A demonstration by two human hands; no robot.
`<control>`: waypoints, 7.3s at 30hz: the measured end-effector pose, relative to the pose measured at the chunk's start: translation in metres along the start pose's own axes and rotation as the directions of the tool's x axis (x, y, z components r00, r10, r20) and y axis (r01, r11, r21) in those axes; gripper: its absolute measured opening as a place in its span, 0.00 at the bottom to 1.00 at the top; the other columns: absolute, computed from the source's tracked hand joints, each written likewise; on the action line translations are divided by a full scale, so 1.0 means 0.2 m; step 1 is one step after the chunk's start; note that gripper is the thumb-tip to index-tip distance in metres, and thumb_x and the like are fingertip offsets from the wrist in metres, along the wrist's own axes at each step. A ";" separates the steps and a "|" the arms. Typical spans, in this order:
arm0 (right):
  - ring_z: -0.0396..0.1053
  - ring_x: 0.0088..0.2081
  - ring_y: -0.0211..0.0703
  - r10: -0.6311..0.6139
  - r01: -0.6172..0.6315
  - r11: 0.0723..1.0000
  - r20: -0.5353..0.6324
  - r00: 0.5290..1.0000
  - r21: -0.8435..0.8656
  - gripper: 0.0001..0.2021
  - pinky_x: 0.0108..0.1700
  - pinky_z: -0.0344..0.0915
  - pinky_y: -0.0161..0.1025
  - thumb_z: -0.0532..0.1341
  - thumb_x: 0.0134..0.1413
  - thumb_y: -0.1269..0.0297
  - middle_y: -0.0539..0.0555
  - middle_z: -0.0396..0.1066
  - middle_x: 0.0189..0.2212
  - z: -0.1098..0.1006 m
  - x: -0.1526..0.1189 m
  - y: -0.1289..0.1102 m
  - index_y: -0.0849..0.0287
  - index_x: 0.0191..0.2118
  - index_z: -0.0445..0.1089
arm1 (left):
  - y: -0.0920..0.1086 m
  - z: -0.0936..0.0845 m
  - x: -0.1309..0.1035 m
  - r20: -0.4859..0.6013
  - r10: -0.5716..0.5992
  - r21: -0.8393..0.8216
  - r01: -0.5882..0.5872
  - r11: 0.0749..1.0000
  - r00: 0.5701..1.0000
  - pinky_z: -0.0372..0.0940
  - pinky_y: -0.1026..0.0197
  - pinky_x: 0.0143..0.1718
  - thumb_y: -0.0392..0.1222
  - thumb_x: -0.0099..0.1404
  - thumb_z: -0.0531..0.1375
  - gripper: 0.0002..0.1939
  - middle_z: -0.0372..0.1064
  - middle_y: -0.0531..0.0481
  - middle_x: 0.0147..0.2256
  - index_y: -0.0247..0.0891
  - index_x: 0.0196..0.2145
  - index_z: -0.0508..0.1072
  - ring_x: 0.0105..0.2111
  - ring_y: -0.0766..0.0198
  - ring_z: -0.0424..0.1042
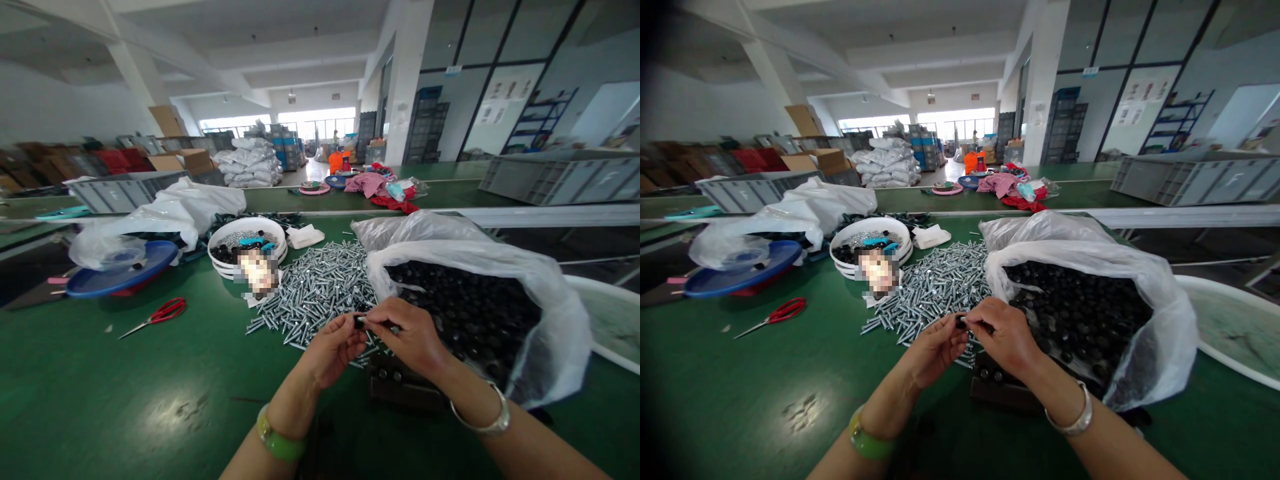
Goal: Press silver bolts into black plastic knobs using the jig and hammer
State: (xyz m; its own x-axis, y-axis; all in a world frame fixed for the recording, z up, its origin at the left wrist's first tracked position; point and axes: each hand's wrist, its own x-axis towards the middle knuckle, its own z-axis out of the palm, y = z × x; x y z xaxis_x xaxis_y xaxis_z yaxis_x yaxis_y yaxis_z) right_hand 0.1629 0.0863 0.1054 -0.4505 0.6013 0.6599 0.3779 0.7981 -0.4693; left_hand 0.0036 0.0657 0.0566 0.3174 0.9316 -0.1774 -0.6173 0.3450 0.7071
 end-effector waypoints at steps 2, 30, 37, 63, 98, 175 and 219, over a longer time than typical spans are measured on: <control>0.67 0.28 0.38 -0.009 0.011 0.999 0.063 0.998 -0.032 0.06 0.30 0.63 0.33 0.57 0.52 0.70 0.51 0.69 0.24 -0.02 0.01 -0.01 0.57 0.27 0.69 | -0.01 0.01 -0.01 0.009 -0.003 0.028 0.003 1.000 1.000 0.64 0.71 0.29 0.46 0.49 0.67 0.17 0.69 0.51 0.30 0.35 0.35 0.71 0.27 0.72 0.69; 0.68 0.40 0.43 0.241 -0.248 0.951 -0.058 0.969 -0.183 0.20 0.41 0.66 0.40 0.53 0.56 0.63 0.57 0.67 0.47 -0.18 -0.30 0.00 0.53 0.55 0.56 | 0.05 0.16 -0.10 0.210 0.216 0.727 -0.300 0.618 0.954 0.56 0.68 0.25 0.46 0.50 0.64 0.16 0.66 0.53 0.28 0.37 0.36 0.70 0.24 0.70 0.61; 0.72 0.35 0.42 0.482 -0.492 0.870 -0.153 0.863 -0.032 0.12 0.36 0.70 0.37 0.57 0.53 0.59 0.54 0.73 0.38 -0.34 -0.47 0.08 0.55 0.42 0.68 | -0.10 0.42 -0.05 0.510 0.111 0.860 -0.508 -0.048 0.853 0.59 0.61 0.31 0.47 0.55 0.61 0.13 0.71 0.50 0.30 0.42 0.39 0.71 0.30 0.60 0.67; 0.69 0.36 0.47 0.485 -0.211 0.638 0.174 0.857 -0.740 0.13 0.37 0.64 0.39 0.51 0.54 0.68 0.60 0.72 0.33 -0.21 -0.56 0.31 0.62 0.41 0.70 | 0.05 0.07 0.02 0.216 0.173 0.976 -0.210 -0.052 0.961 0.62 0.63 0.33 0.49 0.58 0.56 0.13 0.72 0.51 0.35 0.41 0.38 0.73 0.31 0.63 0.69; 0.65 0.26 0.38 0.440 -0.360 0.878 0.234 0.867 -0.316 0.12 0.30 0.63 0.36 0.56 0.49 0.62 0.51 0.70 0.29 -0.16 -0.25 0.29 0.58 0.40 0.66 | -0.06 -0.18 -0.32 -0.012 0.026 0.975 0.017 -0.223 1.000 0.59 0.61 0.36 0.41 0.55 0.59 0.08 0.70 0.49 0.34 0.43 0.34 0.73 0.35 0.59 0.68; 0.66 0.26 0.38 0.136 -0.109 0.982 0.179 0.974 -0.155 0.03 0.28 0.61 0.34 0.57 0.48 0.70 0.51 0.69 0.23 0.07 -0.04 0.16 0.60 0.29 0.69 | -0.07 -0.10 0.15 0.349 0.438 0.937 -0.302 -0.175 0.828 0.64 0.61 0.34 0.40 0.59 0.58 0.11 0.72 0.46 0.32 0.36 0.40 0.72 0.33 0.61 0.70; 0.68 0.37 0.45 0.450 -0.369 0.890 0.385 0.806 -0.268 0.15 0.40 0.65 0.41 0.54 0.48 0.73 0.55 0.71 0.35 -0.41 -0.68 0.10 0.56 0.42 0.70 | -0.03 0.30 0.01 0.377 0.155 0.920 -0.350 -0.174 0.913 0.61 0.61 0.36 0.42 0.60 0.54 0.07 0.70 0.50 0.31 0.41 0.32 0.72 0.33 0.61 0.68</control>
State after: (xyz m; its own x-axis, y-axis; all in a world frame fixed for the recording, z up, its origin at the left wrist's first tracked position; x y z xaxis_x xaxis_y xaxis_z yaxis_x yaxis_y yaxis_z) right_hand 0.2983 0.0173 0.0555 -0.5045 0.8582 0.0948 0.7191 0.4785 -0.5039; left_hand 0.0523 0.0591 0.0928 0.4653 0.8609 0.2058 0.6587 -0.4921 0.5692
